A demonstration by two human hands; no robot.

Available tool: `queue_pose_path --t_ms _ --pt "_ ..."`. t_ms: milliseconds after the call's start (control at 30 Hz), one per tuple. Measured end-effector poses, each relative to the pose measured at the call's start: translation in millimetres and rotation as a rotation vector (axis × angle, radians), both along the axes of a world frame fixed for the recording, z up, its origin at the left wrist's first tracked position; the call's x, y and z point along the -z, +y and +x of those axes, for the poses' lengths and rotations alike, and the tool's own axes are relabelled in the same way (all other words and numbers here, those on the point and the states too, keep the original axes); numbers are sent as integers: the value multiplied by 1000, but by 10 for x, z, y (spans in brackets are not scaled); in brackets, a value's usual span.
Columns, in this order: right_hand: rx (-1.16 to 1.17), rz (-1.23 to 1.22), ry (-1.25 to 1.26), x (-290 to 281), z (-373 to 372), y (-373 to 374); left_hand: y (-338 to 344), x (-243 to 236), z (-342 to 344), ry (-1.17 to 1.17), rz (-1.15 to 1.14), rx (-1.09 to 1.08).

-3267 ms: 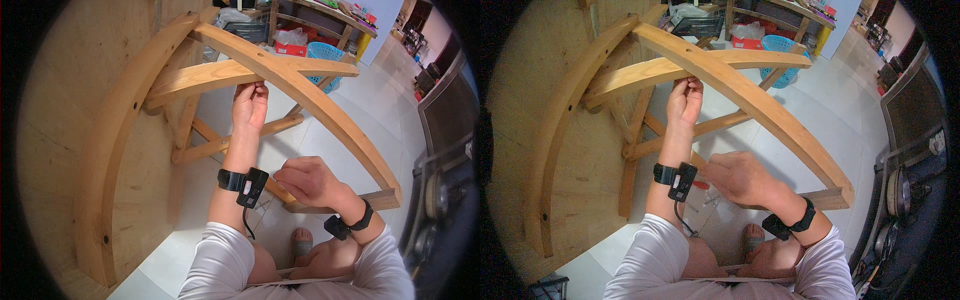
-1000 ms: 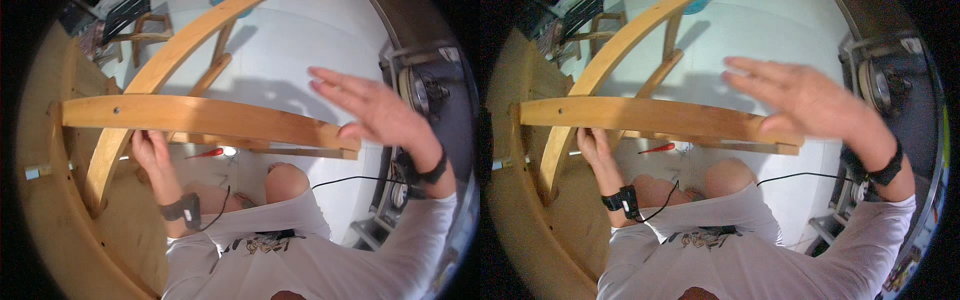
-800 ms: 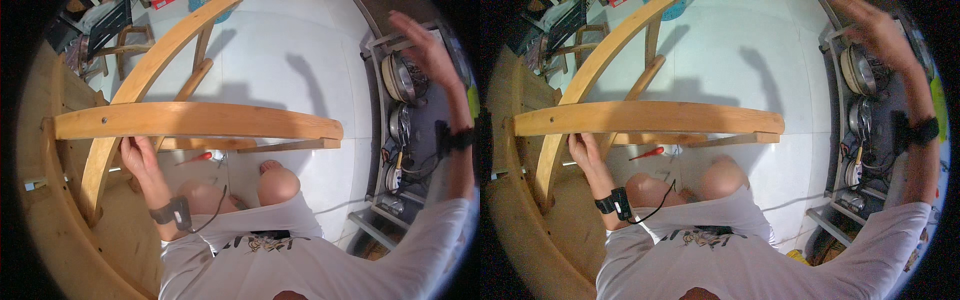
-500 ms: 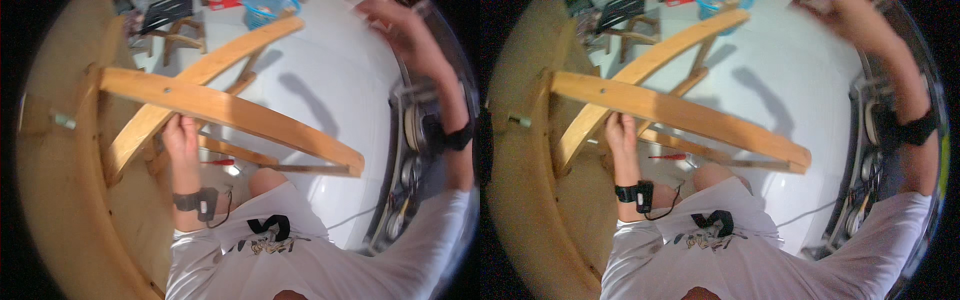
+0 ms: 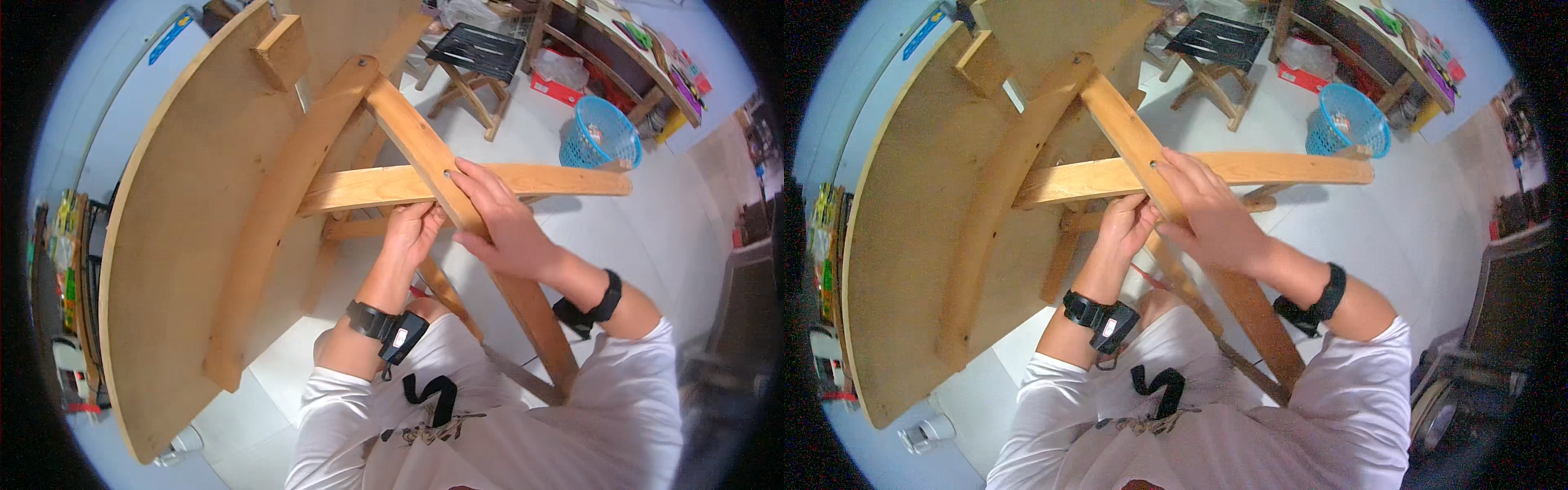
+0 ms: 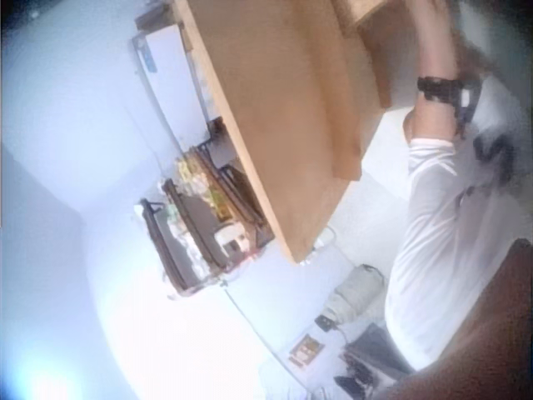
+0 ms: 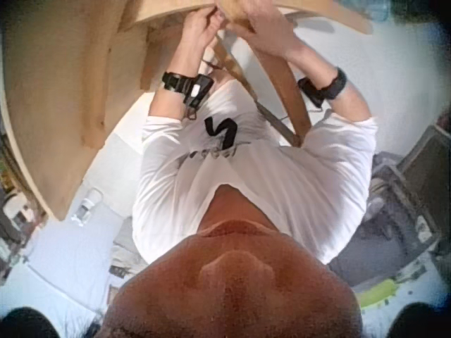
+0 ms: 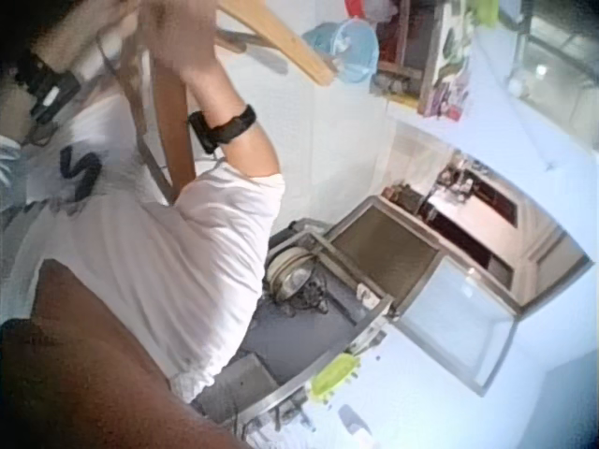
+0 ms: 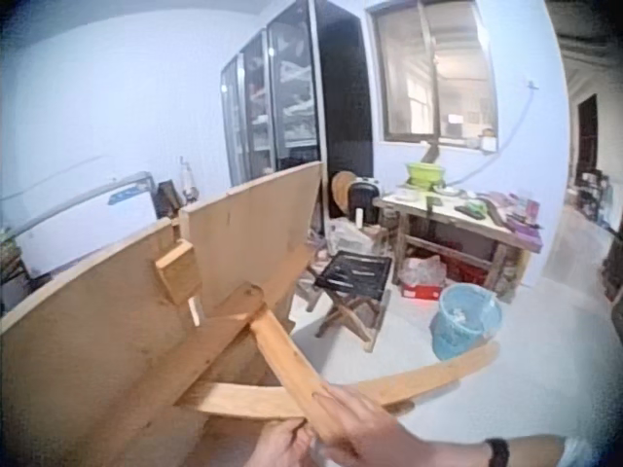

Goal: Repairing or assembling a wooden table by screwing in the leg support.

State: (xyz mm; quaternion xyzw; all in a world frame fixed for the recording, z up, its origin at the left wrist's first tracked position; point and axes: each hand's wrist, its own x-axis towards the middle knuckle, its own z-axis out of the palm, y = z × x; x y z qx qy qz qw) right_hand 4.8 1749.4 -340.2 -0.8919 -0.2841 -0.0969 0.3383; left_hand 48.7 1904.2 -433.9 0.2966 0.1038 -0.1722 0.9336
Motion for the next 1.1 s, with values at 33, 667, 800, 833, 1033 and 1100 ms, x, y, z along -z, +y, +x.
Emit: queue_pose_path --t_ms 33,667,800,833,1033,1100 --pt "17 11 8 14 -6 12 1 -13 15 4 -36 11" --pt "24 -41 -2 315 -43 -134 -90 -72 -111 162 164 -55" --pt "30 -27 -24 313 8 -144 -19 50 -82 6 349 -47" --pt "23 -41 -49 317 1 -140 -34 47 -82 -27 342 -86" --pt "58 -54 -20 301 -58 -134 -31 245 -94 -134 178 -41" --pt "62 -63 -17 291 -66 -120 -129 204 -110 -13 -39 -26"
